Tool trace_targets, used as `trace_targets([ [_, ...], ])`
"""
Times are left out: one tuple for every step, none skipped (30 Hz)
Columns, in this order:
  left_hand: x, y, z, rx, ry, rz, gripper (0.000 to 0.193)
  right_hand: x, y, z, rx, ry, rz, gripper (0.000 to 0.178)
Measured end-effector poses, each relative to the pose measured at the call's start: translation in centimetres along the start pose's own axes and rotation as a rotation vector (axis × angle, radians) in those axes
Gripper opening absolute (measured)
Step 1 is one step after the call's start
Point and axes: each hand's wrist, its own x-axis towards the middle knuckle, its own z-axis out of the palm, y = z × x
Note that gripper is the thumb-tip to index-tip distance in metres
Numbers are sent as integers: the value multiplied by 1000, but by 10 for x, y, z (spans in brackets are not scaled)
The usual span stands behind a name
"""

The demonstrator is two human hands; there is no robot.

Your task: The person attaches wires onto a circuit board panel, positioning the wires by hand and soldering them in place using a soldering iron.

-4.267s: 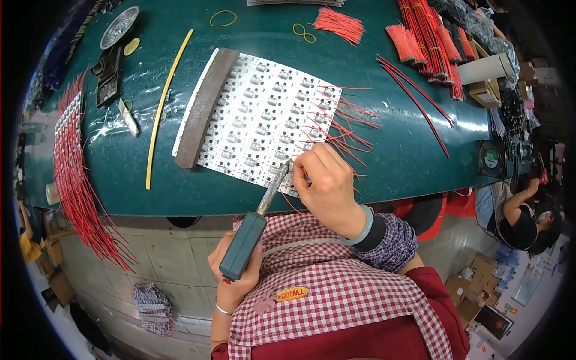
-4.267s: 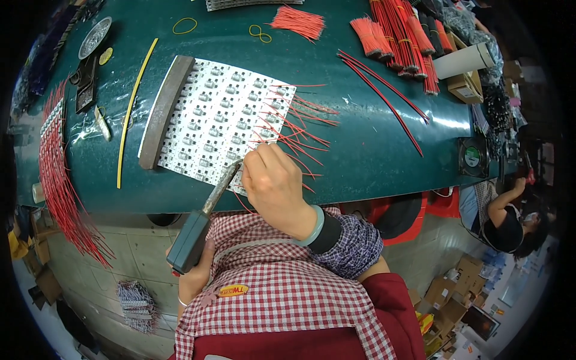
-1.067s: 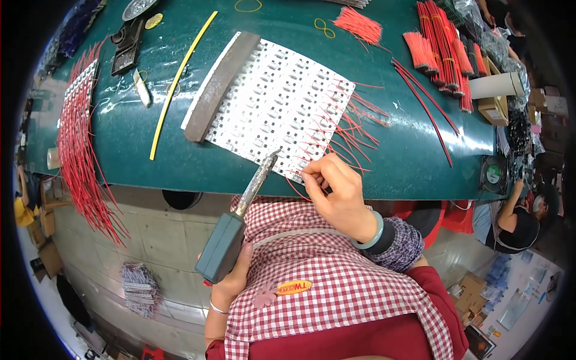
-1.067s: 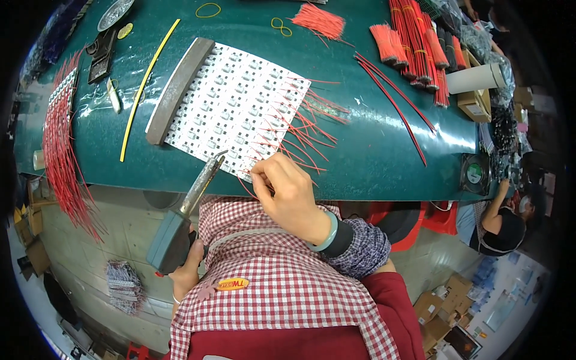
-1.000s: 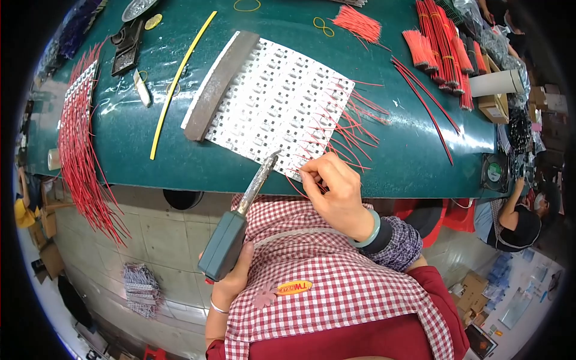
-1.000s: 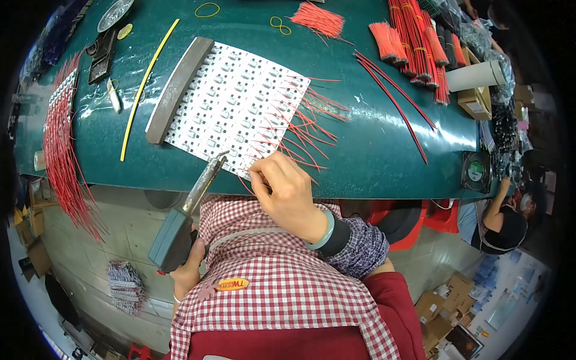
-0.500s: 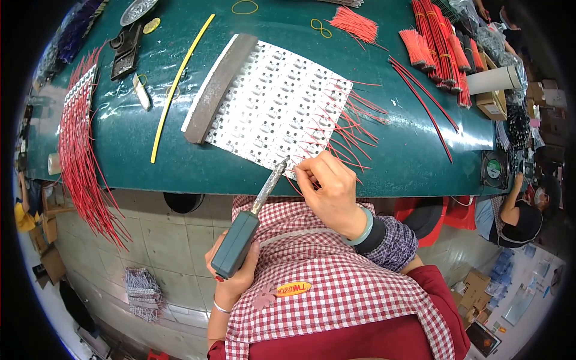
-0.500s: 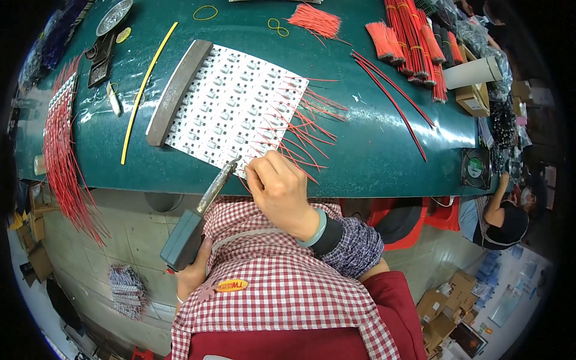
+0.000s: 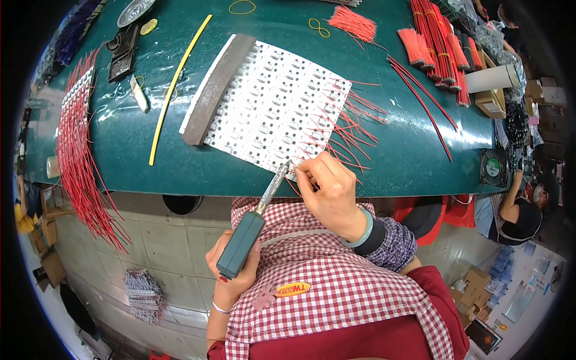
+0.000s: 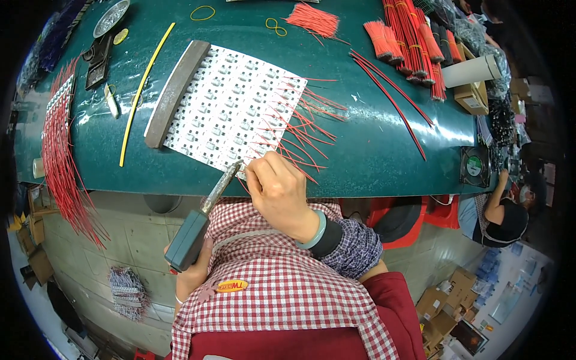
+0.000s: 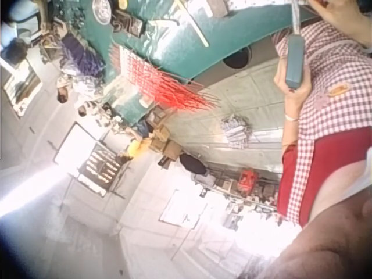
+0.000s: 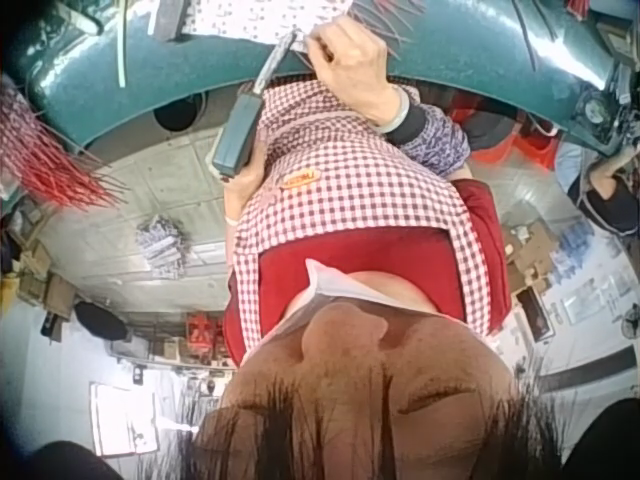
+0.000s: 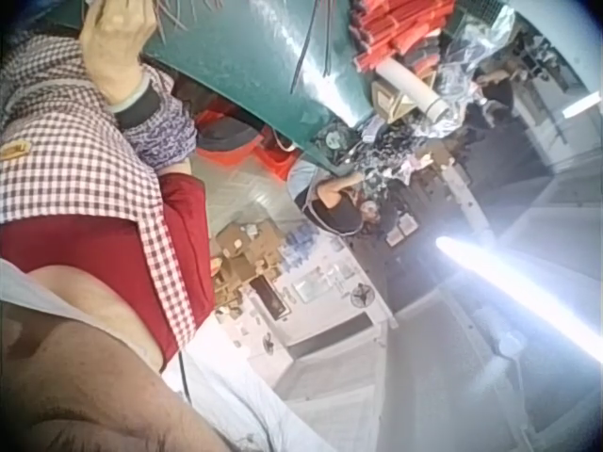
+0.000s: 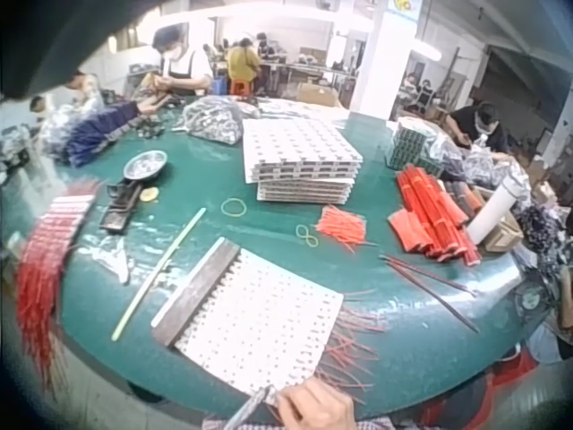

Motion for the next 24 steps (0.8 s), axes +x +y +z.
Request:
trace_targets([
  [-1, -1, -1, 0, 0, 0, 20, 0, 0, 0, 0, 0, 0, 15],
  [-1, -3, -2, 7, -29, 3, 20, -1, 0, 0, -3, -2, 3, 15],
  [-2, -5, -3, 14, -59, 9, 21, -1, 0, 0, -6, -2, 6, 16],
  [-12, -12, -3, 15, -60, 9, 21, 0, -1, 0, -5, -1, 6, 16],
  [-28, -23, -3, -35, -35, -73, 22, 1, -2, -1, -3, -3, 4, 16],
  [-29, -22, -2, -87, -11, -155, 22, 1, -3, -1, -3, -5, 2, 16],
  [-29, -22, -2, -87, -12, -155, 22, 1, -3, -1, -3, -4, 3, 16],
  [-28, -21, -1, -108, 38, -142, 23, 1, -2, 0, -3, -2, 0, 16],
  [-25, -19, -1, -127, 88, -129, 23, 1, -2, 0, -2, 0, -2, 17],
  [-24, -20, -1, -126, 87, -128, 23, 1, -2, 0, -1, 2, -2, 17],
  [-22, -21, -1, -115, 90, -102, 23, 1, -2, 0, 1, -1, 1, 17],
  [-21, -22, 0, -105, 94, -75, 23, 2, -2, -1, 3, -3, 2, 16],
  [-19, -21, -1, -107, 94, -69, 23, 3, -2, -2, 0, 2, 0, 16],
  [-16, -19, -1, -112, 95, -105, 23, 3, -2, -4, -4, -4, 1, 16],
  [-15, -19, 1, -123, 96, -138, 23, 3, -1, -6, -14, -9, 0, 15],
  [-19, -24, 0, -134, 93, -122, 23, 5, 1, -9, -19, -34, -13, 11],
  [-30, -34, -4, -146, 41, -185, 30, 7, 1, -15, -35, -19, -17, 11],
  [-28, -35, -6, -155, -7, -248, 39, 9, -1, -21, 2, -79, -22, 10],
  [-25, -36, -3, -167, -7, -231, 39, 15, -1, -27, 38, -138, -26, 8],
  [-22, -35, 1, -266, 63, -244, 41, 24, 4, -39, 79, -202, -20, 7],
  [-17, -33, 2, -357, 135, -262, 43, 35, 11, -49, 75, -194, -28, 7],
  [-12, -34, 3, -337, 152, -242, 45, 52, 20, -60, 16, -187, -54, 7],
  [-6, -34, 4, -340, 156, -234, 45, 71, 32, -67, -41, -181, -80, 7],
  [2, -33, 7, -376, 171, -220, 45, 93, 47, -76, -146, -130, -96, 7],
])
